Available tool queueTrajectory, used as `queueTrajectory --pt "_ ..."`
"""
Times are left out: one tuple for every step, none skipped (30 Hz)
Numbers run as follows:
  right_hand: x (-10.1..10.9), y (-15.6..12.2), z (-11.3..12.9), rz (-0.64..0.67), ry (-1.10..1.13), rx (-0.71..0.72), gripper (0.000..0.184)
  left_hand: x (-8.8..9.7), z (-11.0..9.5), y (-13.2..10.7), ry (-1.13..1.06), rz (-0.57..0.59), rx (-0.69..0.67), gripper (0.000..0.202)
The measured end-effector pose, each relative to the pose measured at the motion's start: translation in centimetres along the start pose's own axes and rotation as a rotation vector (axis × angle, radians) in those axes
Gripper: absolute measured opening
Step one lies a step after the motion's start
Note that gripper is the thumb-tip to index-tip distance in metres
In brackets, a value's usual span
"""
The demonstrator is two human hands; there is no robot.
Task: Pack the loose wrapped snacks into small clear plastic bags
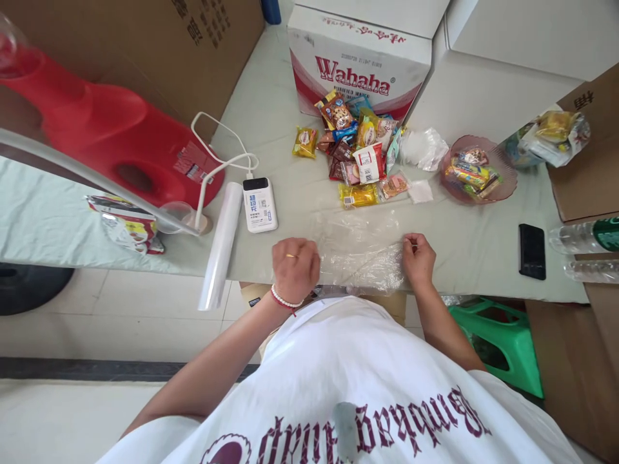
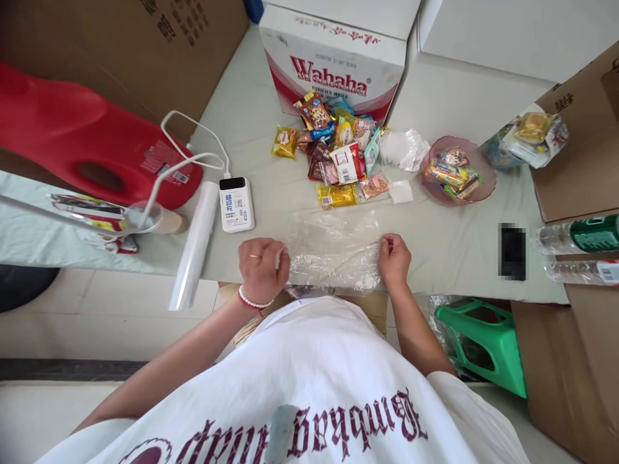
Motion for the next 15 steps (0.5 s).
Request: queueTrajectory --pt "-0.1 0.1 0.2 0.002 -0.006 0.004 0.031 -0.6 -0.9 0.3 -0.016 0.060 -0.106 0.022" --pt "-0.1 0.2 0.3 0.001 -0.013 0.007 0.032 -1.5 -1.6 0.6 -0.023 0.140 -0.179 0.025" --pt "0.0 0.2 0.3 -0.002 -0.023 0.007 0.032 -2.5 -1.9 0.9 -0.014 0.221 -0.208 0.030" --pt "0.3 0.2 0.2 -0.004 -0.036 0.004 0.033 -3.5 -1.7 1.2 0.007 0.290 -0.196 0.035" --pt "0.6 0.3 0.0 0.000 -0.056 0.000 0.033 -4.4 -1.3 1.4 0.035 0.349 -0.163 0.041" --pt "1.1 0.4 -0.2 0.010 -0.089 0.000 0.033 -5.1 -0.6 1.4 0.062 0.396 -0.125 0.048" --pt "1.6 0.7 -0.4 0.022 -0.136 0.009 0.033 -5.7 0.0 1.4 0.085 0.431 -0.094 0.054" --pt "2.1 1.2 -0.4 0.026 -0.189 0.028 0.033 -6.0 0.7 1.2 0.102 0.456 -0.077 0.058" --pt "2.7 2.1 -0.1 0.017 -0.241 0.061 0.032 -6.2 1.1 0.9 0.114 0.471 -0.070 0.062" --pt "3.0 3.2 0.5 -0.003 -0.280 0.106 0.032 -6.3 1.5 0.6 0.122 0.481 -0.069 0.065" --pt "3.1 4.6 1.4 -0.026 -0.296 0.156 0.032 -6.3 1.7 0.4 0.129 0.488 -0.071 0.068" --pt "2.8 6.3 2.6 -0.046 -0.286 0.204 0.033 -6.3 1.8 0.1 0.134 0.494 -0.072 0.071" --pt "2.0 8.2 4.0 -0.047 -0.255 0.247 0.032 -6.3 1.9 0.0 0.138 0.501 -0.075 0.073" --pt "0.6 10.1 5.5 -0.016 -0.209 0.273 0.032 -6.3 1.8 -0.1 0.142 0.509 -0.077 0.074" --pt "-1.1 12.0 7.0 0.021 -0.167 0.286 0.032 -6.3 1.7 -0.2 0.145 0.515 -0.078 0.075"
Point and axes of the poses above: each hand's wrist, its own y-axis towards the middle knuckle, its own x-axis out of the back of the hand, z = x × y, the point moved 6 cm from there along y, towards the middle knuckle, and after that the axes turned 9 degrees about x, right-handed, at the moved point
